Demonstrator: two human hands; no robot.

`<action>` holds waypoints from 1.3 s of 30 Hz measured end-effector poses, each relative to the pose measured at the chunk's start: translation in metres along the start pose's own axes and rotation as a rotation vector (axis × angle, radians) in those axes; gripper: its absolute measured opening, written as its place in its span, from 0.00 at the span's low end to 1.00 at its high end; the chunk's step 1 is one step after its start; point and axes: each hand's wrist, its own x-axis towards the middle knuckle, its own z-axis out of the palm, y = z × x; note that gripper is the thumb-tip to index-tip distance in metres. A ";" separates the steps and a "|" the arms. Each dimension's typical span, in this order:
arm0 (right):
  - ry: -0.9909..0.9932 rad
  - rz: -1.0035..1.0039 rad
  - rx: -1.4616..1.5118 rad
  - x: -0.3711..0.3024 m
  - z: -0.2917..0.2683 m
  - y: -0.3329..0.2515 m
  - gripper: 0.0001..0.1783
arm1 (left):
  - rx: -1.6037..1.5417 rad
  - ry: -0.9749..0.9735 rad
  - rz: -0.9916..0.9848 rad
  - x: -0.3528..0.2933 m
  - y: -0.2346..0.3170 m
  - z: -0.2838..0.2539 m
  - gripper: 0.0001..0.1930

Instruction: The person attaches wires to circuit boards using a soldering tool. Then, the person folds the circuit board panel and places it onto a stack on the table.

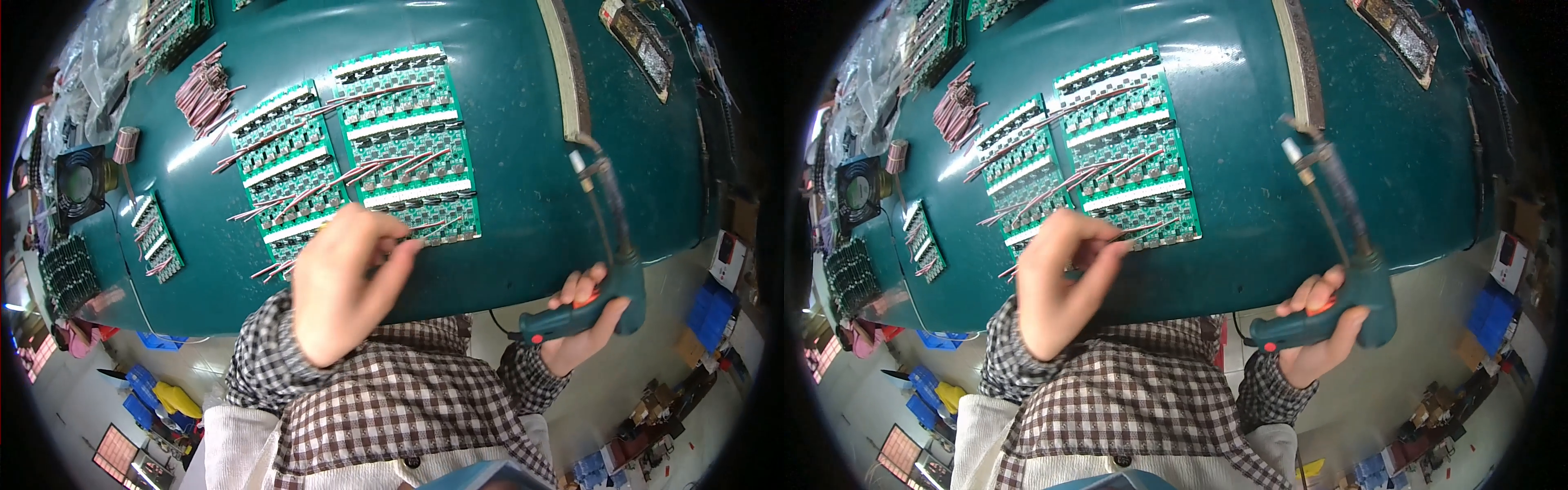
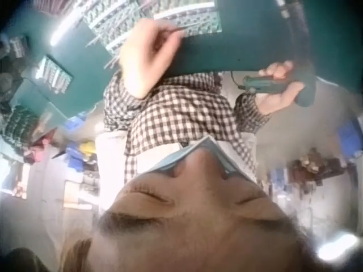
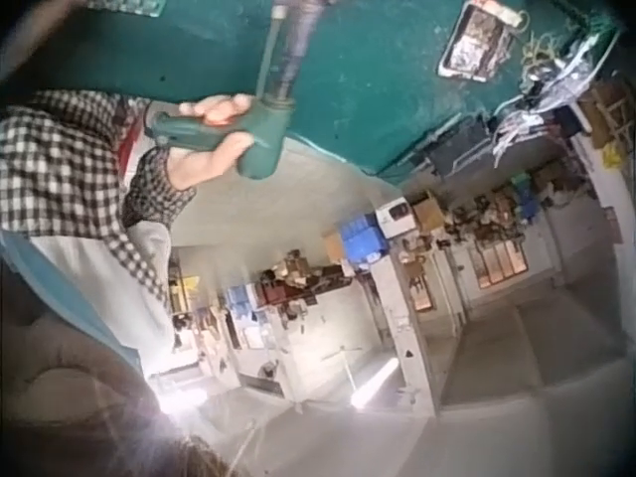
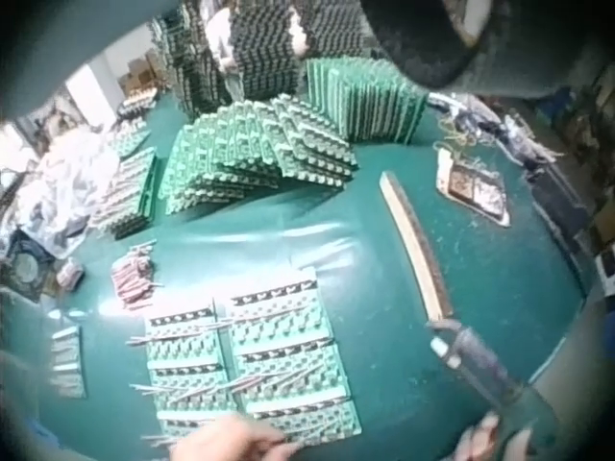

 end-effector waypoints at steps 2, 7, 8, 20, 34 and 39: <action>-0.007 -0.021 0.072 0.015 0.004 -0.004 0.31 | 0.030 0.071 -0.032 -0.005 -0.001 -0.019 0.09; -0.011 0.018 0.185 0.034 0.002 0.005 0.30 | 0.291 0.163 0.129 0.026 -0.002 -0.045 0.14; -0.011 0.019 0.195 0.035 0.001 0.007 0.30 | 0.298 0.149 0.140 0.037 0.000 -0.045 0.16; 0.027 0.121 0.384 0.050 -0.007 -0.037 0.25 | 0.321 -0.001 0.140 0.134 -0.033 -0.046 0.29; 0.127 0.144 0.515 0.212 -0.019 -0.093 0.22 | -0.731 -0.345 -0.126 0.120 0.015 -0.098 0.15; 0.225 0.083 0.432 0.220 -0.021 -0.099 0.28 | -1.308 0.094 -0.271 0.083 0.015 -0.121 0.13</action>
